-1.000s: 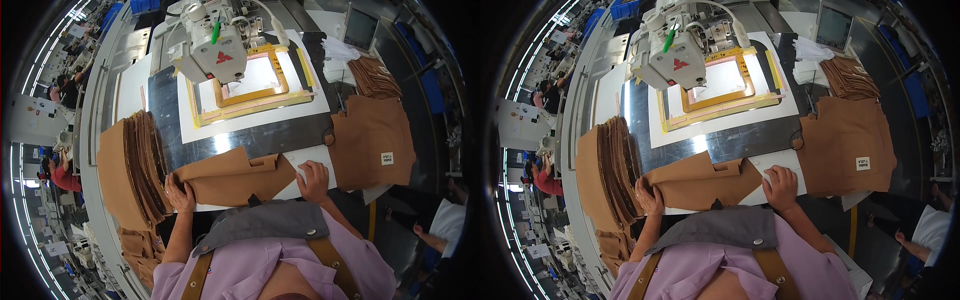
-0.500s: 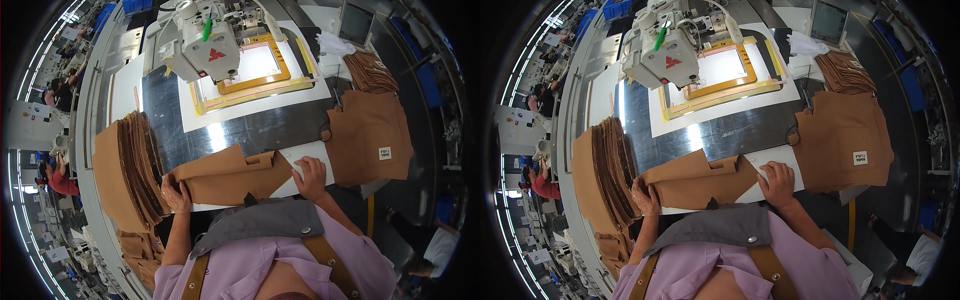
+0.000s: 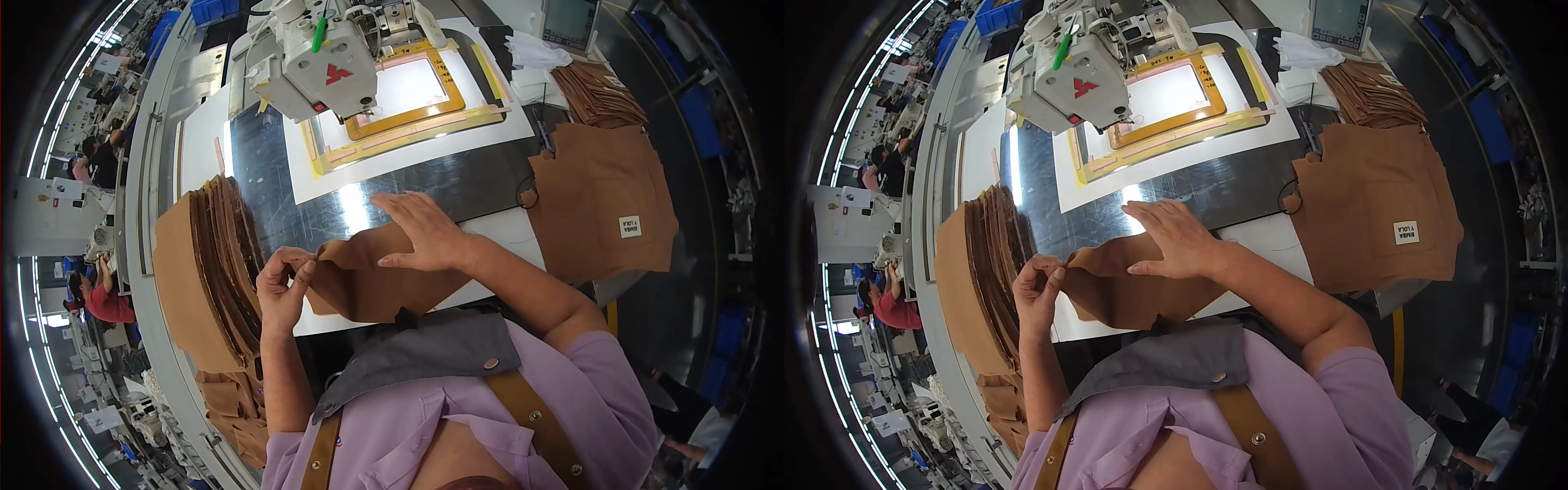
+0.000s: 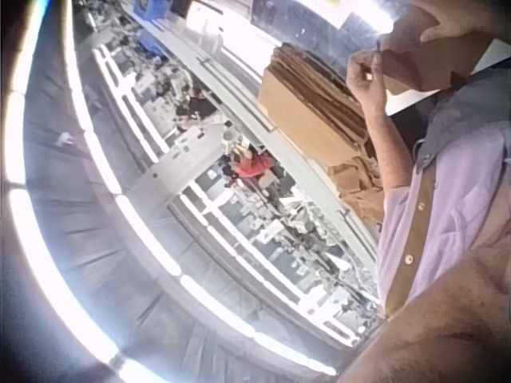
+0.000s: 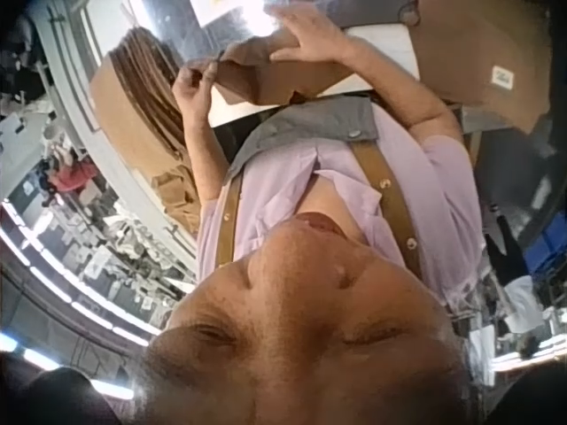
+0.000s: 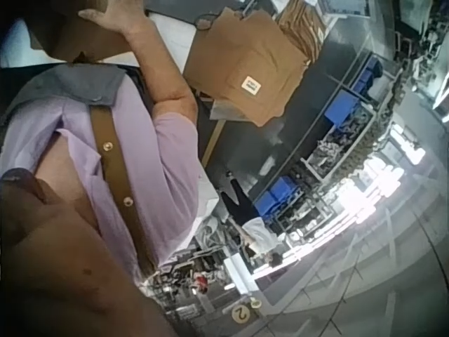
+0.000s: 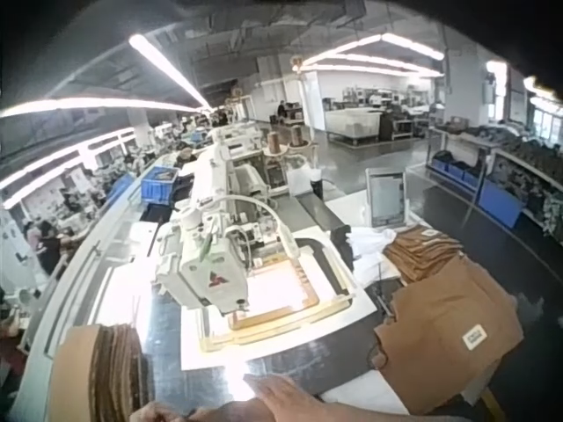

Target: Operating an automated industrial sewing machine to attach brand labels to leather pieces.

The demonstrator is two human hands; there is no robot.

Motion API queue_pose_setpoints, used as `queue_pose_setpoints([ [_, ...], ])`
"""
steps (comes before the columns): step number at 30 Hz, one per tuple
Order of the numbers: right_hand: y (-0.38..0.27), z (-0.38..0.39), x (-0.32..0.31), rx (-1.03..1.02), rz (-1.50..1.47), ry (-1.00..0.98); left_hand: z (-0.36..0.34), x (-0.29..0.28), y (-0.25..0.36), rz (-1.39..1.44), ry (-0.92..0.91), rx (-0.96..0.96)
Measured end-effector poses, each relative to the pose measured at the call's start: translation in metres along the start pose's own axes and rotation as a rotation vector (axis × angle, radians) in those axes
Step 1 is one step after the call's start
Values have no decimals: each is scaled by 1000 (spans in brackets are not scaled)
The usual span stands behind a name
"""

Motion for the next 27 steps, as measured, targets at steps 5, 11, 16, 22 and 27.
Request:
queue_pose_setpoints([
  [5, -12, -27, -25, 286, -583, -471, -2, 15, 92, 182, -97, 192],
  [11, 7, 16, -86, 206, -592, -189, -15, 6, 85, 111, 120, 231],
  [16, -14, 37, -150, 307, -573, 7, -6, 13, 81, -46, 209, 286],
  [22, -64, 49, -231, 33, -400, 201, 19, 12, 136, 102, 297, 535],
  [27, -71, 39, -253, -62, -303, 348, 26, 8, 143, -160, 441, 643],
])
Point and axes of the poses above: each hand's wrist, its own z-axis away from the middle knuckle, its own x-axis out of the palm, y = z × x, the point moved 3 cm from there along -z, towards the middle knuckle, and after that the axes turned 1 degree about y, right-handed, at the moved point
